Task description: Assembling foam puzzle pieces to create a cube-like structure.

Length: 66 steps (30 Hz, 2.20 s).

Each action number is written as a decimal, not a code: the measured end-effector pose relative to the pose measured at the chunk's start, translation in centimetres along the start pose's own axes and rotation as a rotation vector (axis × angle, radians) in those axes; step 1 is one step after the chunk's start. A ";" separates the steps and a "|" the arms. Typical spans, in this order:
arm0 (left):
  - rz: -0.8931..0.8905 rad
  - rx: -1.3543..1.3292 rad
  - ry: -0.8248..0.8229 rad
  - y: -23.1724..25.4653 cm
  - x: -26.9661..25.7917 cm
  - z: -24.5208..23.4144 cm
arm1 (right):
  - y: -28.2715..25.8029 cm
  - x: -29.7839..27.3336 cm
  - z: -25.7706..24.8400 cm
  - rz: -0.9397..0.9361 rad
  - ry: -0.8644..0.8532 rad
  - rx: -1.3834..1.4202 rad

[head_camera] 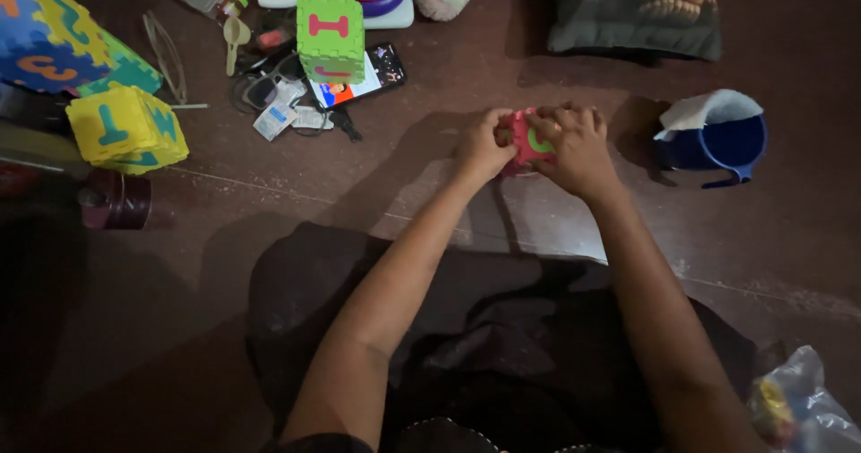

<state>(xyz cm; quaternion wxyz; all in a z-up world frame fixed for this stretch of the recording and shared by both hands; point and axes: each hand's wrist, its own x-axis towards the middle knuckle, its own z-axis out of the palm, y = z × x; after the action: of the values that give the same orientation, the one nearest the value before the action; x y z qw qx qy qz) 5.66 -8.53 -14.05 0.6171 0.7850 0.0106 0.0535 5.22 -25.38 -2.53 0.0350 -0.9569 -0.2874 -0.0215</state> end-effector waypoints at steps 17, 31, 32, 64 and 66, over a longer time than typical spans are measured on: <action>0.061 0.026 0.120 -1.9 0.8 0.4 | 0.1 0.6 1.7 0.005 0.053 -0.057; 0.342 0.287 0.045 5.6 -1.2 -3.5 | 0.9 -0.2 4.6 0.130 0.050 0.120; 0.367 0.263 0.038 5.1 -0.8 -3.5 | 1.6 -0.1 5.3 0.146 0.090 0.268; 0.129 -0.111 0.126 0.6 -0.8 0.6 | 7.2 -1.0 7.9 0.469 0.411 1.020; 0.146 -0.002 0.090 0.1 -0.7 0.7 | 6.0 -1.3 4.8 0.478 0.361 0.854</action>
<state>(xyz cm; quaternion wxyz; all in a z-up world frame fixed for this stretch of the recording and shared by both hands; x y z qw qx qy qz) 5.00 -9.28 -14.16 0.6113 0.7798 -0.0187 0.1337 7.52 -30.73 -7.74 0.4751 -0.8774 -0.0334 -0.0587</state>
